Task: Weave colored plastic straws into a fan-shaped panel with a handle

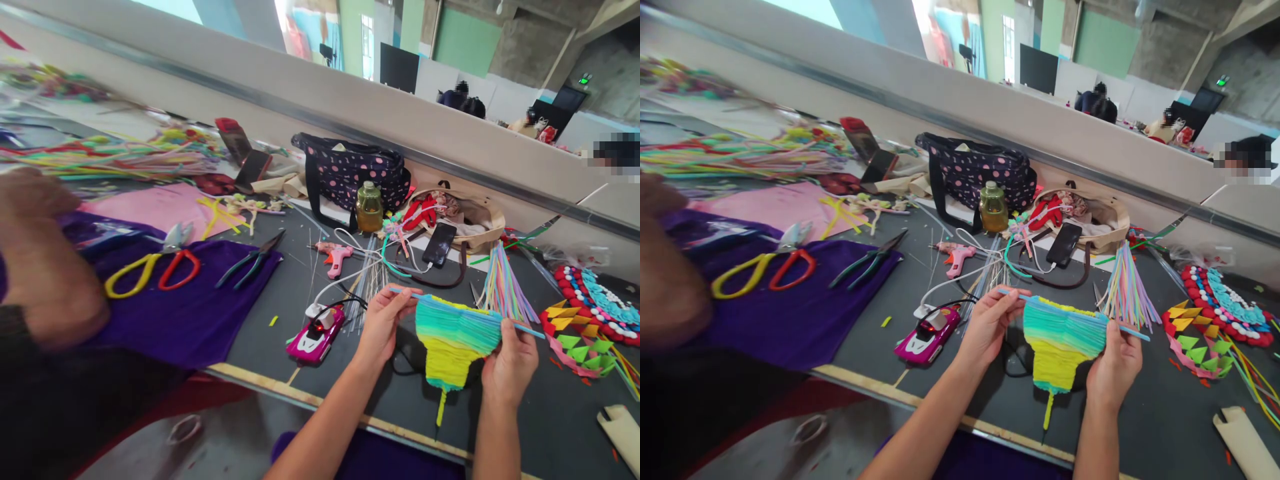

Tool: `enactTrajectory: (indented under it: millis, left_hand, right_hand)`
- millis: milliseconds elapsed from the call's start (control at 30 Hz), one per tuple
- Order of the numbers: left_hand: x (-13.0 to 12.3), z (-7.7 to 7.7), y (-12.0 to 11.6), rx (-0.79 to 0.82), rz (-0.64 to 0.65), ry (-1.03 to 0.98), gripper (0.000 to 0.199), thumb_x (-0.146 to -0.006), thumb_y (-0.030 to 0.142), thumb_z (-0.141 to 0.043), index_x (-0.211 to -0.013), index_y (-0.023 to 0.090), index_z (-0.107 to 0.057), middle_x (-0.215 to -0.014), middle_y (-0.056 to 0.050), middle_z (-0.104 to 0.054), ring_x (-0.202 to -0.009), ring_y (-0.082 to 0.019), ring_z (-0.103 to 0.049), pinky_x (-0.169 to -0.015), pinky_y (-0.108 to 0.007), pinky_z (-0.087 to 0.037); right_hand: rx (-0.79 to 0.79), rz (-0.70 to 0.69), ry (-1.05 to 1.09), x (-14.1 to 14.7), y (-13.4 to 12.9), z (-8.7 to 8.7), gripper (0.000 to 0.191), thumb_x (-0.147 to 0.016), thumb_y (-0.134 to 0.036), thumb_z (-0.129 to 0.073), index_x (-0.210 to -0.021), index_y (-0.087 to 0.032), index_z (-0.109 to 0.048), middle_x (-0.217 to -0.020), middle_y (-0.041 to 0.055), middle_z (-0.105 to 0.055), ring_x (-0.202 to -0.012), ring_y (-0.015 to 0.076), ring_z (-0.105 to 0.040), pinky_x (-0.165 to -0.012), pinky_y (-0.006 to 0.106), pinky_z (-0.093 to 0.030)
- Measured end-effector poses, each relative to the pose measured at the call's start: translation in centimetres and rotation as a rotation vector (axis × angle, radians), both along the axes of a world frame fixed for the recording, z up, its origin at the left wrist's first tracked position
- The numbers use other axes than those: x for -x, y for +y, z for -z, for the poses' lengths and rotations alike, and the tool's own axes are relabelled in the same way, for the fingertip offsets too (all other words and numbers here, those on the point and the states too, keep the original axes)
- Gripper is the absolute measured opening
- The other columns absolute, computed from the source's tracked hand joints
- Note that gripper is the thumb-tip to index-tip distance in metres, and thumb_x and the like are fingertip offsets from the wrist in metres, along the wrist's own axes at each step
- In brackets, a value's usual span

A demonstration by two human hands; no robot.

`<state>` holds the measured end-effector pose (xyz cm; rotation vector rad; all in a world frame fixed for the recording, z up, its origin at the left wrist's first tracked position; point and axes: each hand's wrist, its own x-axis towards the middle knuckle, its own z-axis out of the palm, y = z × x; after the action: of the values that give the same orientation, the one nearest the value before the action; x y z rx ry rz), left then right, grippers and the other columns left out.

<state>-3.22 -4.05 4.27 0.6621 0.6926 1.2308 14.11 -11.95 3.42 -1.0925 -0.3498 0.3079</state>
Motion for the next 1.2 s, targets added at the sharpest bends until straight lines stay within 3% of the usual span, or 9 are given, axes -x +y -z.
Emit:
enactTrajectory:
  millis: [100,233,367,500,667,800,867,1033,1200]
  left_hand:
    - [0.6,0.1,0.5,-0.148,-0.234,0.213,0.023,-0.078,0.033,-0.070,-0.088,0.014,-0.061,-0.094,-0.009,-0.070,-0.083,-0.017,-0.067,-0.076,-0.029,-0.054]
    - [1.2,-1.7,-0.2,-0.661,-0.667,0.748,0.023,-0.083,0.024,-0.064,-0.105,0.018,-0.062,-0.114,-0.009,-0.065,-0.113,-0.022,-0.059,-0.100,-0.042,-0.045]
    - [-0.2,-4.8,-2.0,-1.191,-0.446,1.052,0.024,-0.090,0.015,-0.053,-0.111,0.020,-0.062,-0.108,-0.006,-0.070,-0.113,-0.019,-0.061,-0.109,-0.043,-0.039]
    - [-2.7,-5.9,-2.8,-1.394,-0.328,1.379,0.024,-0.091,0.013,-0.048,-0.109,0.014,-0.064,-0.117,-0.010,-0.068,-0.127,-0.023,-0.053,-0.118,-0.046,-0.026]
    - [-2.3,-5.9,-3.8,-1.440,-0.370,1.538,0.027,-0.092,0.009,-0.045,-0.113,0.011,-0.062,-0.129,-0.014,-0.062,-0.135,-0.023,-0.043,-0.121,-0.048,-0.013]
    - [0.5,-7.7,-5.7,-1.331,-0.507,1.432,0.030,-0.093,0.009,-0.044,-0.118,0.015,-0.060,-0.130,-0.010,-0.063,-0.135,-0.024,-0.044,-0.119,-0.056,0.005]
    - [1.4,-8.8,-6.4,-1.289,-0.546,1.346,0.035,-0.093,0.009,-0.043,-0.123,0.017,-0.057,-0.129,-0.010,-0.064,-0.134,-0.026,-0.045,-0.117,-0.060,0.001]
    - [-0.5,-8.3,-5.6,-1.350,-0.075,1.084,0.038,-0.093,0.015,-0.042,-0.129,0.019,-0.054,-0.129,-0.012,-0.062,-0.129,-0.023,-0.051,-0.109,-0.041,-0.041]
    - [-3.3,-5.3,-3.2,-1.073,0.201,1.061,0.023,-0.093,0.021,-0.046,-0.107,0.018,-0.065,-0.099,-0.009,-0.069,-0.094,-0.021,-0.064,-0.083,-0.034,-0.051]
  right_hand:
    - [0.000,0.009,-0.030,-0.3,0.4,0.2,0.025,-0.070,-0.031,-0.078,-0.085,-0.016,-0.064,-0.081,0.0010,-0.067,-0.073,0.0151,-0.065,-0.075,0.033,-0.056]
    - [0.015,0.013,-0.071,-0.4,0.6,0.1,0.027,-0.070,-0.031,-0.077,-0.087,-0.016,-0.063,-0.076,-0.0003,-0.066,-0.067,0.0144,-0.064,-0.071,0.032,-0.057]
    - [0.029,0.004,-0.093,0.3,0.4,-0.1,0.026,-0.070,-0.032,-0.078,-0.082,-0.016,-0.062,-0.073,-0.0015,-0.064,-0.062,0.0123,-0.061,-0.065,0.029,-0.056]
    - [0.047,0.021,-0.211,1.1,-0.1,-0.5,0.026,-0.072,-0.035,-0.077,-0.080,-0.015,-0.061,-0.071,-0.0015,-0.062,-0.062,0.0119,-0.057,-0.064,0.028,-0.053]
    - [0.093,0.058,-0.317,1.3,-0.5,-0.9,0.027,-0.075,-0.038,-0.074,-0.078,-0.016,-0.059,-0.068,-0.0017,-0.060,-0.059,0.0117,-0.055,-0.062,0.028,-0.052]
    - [0.161,0.096,-0.364,1.1,-0.6,-1.1,0.030,-0.076,-0.042,-0.072,-0.078,-0.015,-0.060,-0.068,-0.0004,-0.061,-0.059,0.0124,-0.056,-0.060,0.027,-0.051]
    - [0.166,0.094,-0.353,1.2,-0.6,-1.2,0.030,-0.076,-0.043,-0.072,-0.078,-0.016,-0.060,-0.068,-0.0006,-0.061,-0.058,0.0126,-0.055,-0.061,0.028,-0.051]
    - [0.125,0.074,-0.326,2.2,-0.8,-1.7,0.030,-0.074,-0.043,-0.074,-0.076,-0.017,-0.060,-0.068,-0.0012,-0.062,-0.060,0.0126,-0.057,-0.065,0.028,-0.052]
    - [0.157,0.047,-0.331,2.6,-1.5,-1.8,0.029,-0.076,-0.043,-0.073,-0.079,-0.017,-0.061,-0.071,0.0006,-0.063,-0.060,0.0139,-0.059,-0.061,0.027,-0.052]
